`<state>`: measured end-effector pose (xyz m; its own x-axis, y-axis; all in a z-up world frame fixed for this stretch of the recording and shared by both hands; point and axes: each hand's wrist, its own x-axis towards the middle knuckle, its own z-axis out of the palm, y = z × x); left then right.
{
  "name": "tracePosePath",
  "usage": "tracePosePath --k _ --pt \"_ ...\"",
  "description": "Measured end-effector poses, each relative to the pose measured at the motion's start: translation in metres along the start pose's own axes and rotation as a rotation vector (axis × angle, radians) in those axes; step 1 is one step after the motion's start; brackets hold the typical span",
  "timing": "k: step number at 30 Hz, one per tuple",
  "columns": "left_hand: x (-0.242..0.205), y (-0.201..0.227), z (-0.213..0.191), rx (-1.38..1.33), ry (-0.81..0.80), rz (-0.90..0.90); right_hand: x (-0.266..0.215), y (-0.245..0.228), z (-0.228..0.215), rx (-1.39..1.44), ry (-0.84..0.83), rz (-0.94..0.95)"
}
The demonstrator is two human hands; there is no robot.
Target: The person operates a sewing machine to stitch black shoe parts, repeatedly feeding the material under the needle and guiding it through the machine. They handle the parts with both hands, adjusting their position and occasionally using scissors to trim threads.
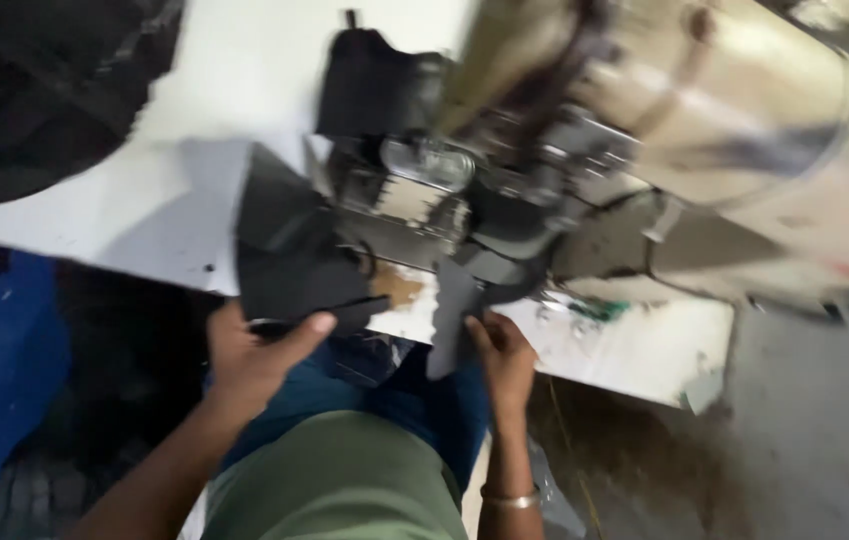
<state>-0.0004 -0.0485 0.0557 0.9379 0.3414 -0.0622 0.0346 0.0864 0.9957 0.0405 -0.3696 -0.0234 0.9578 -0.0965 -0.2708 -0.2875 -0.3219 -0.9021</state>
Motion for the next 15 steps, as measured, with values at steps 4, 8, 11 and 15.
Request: tracePosePath --k 4,8,11,15 --pt "0.003 0.001 -0.008 -0.132 -0.074 0.060 -0.003 0.002 0.017 0.162 0.148 0.014" --pt "0.004 0.002 -0.013 -0.233 -0.099 0.020 -0.028 -0.037 0.027 0.383 0.108 0.064" --pt "0.004 0.004 -0.017 -0.254 -0.132 0.006 -0.046 -0.054 0.042 0.643 -0.046 -0.174" --pt "0.001 -0.010 -0.025 -0.197 -0.174 -0.050 -0.071 -0.115 0.080 0.596 -0.232 -0.135"
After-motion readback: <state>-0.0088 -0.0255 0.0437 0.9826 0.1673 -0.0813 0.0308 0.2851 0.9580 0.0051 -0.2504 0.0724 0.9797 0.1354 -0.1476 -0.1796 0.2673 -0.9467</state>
